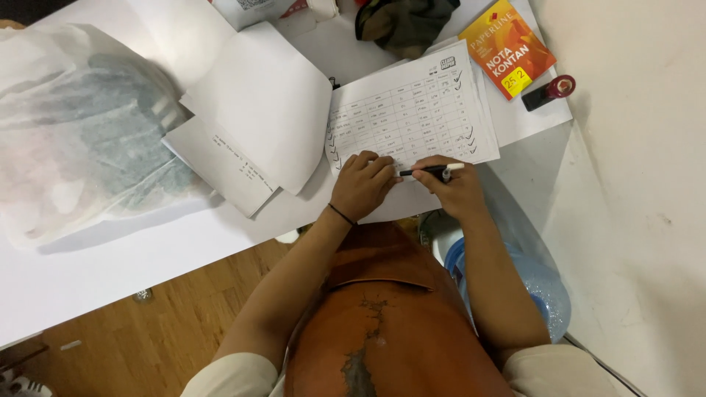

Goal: The person is inspecting shoes in bags and recording information on a paper report at a service counter.

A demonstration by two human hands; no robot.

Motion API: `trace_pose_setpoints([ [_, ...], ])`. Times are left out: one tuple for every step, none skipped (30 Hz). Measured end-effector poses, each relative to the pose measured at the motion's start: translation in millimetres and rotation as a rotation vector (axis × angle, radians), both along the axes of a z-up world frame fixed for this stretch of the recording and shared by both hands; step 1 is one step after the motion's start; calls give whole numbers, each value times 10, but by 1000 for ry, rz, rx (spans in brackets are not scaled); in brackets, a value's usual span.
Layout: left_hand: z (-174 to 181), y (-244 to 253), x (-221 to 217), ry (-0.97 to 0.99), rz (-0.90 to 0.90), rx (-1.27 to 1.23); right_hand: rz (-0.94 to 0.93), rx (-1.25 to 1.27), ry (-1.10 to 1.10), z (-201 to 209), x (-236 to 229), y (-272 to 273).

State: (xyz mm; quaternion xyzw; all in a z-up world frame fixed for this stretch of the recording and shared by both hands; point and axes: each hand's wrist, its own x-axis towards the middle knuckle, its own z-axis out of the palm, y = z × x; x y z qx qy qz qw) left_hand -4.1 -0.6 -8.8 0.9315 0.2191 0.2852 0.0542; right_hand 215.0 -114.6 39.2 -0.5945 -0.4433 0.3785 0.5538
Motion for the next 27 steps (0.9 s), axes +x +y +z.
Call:
trace_pose_setpoints([
  [57, -20, 5, -1, 1, 5, 1, 5, -1, -73, 38, -46],
  [117, -42, 9, -9, -9, 11, -16, -20, 4, -144, 74, -92],
  [172, -44, 26, -20, -20, 22, -35, -40, 7, -219, 124, -118],
  [214, -27, 41, -24, -20, 32, -34, -30, 4, -324, 233, -127],
  [249, -49, 37, -23, -14, 16, -151, -26, 164, -433, 329, -164],
  [279, -66, 32, -22, -9, -1, -268, -23, 325, -547, 423, -193],
  [262, -75, 26, -20, -1, 1, -260, -22, 327, -546, 505, -232],
  [245, -83, 19, -10, -7, -15, -341, -15, 362, -546, 586, -268],
  [232, -88, 5, 3, -12, -30, -422, -8, 399, -547, 659, -300],
  [170, -102, 0, 6, -5, -29, -414, -9, 402, -508, 690, -348],
  [110, -88, 14, 42, 2, -32, -428, 4, 379, -466, 734, -380],
  [50, -75, 28, 77, 9, -36, -441, 17, 355, -425, 780, -412],
  [100, -84, 27, 77, 13, -34, -437, 18, 356, -402, 797, -436],
  [148, -95, 26, 105, 19, -64, -444, 27, 343, -381, 815, -460],
  [198, -109, 25, 133, 25, -95, -450, 34, 330, -358, 833, -485],
  [200, -114, 33, 133, 30, -94, -445, 34, 331, -367, 859, -497],
  [198, -124, 38, 144, 34, -92, -454, 48, 342, -381, 881, -514],
  [194, -134, 44, 155, 37, -90, -462, 62, 353, -396, 905, -531],
  [180, -151, 43, 156, 41, -92, -459, 59, 355, -369, 893, -557],
  [168, -168, 45, 167, 47, -94, -468, 51, 357, -341, 882, -582],
  [163, -167, 54, 178, 51, -94, -479, 46, 358, -306, 876, -597],
  [118, -166, 50, 178, 53, -94, -478, 46, 359, -302, 876, -613],
  [68, -169, 53, 179, 50, -58, -489, 47, 363, -301, 883, -634],
  [17, -172, 55, 180, 47, -22, -500, 47, 366, -301, 890, -656],
  [-27, -185, 70, 180, 48, -23, -499, 46, 365, -291, 887, -674],
  [-70, -197, 84, 130, 71, -4, -530, 48, 375, -281, 884, -691],
  [-114, -208, 91, 81, 95, 16, -561, 50, 387, -276, 875, -705],
])
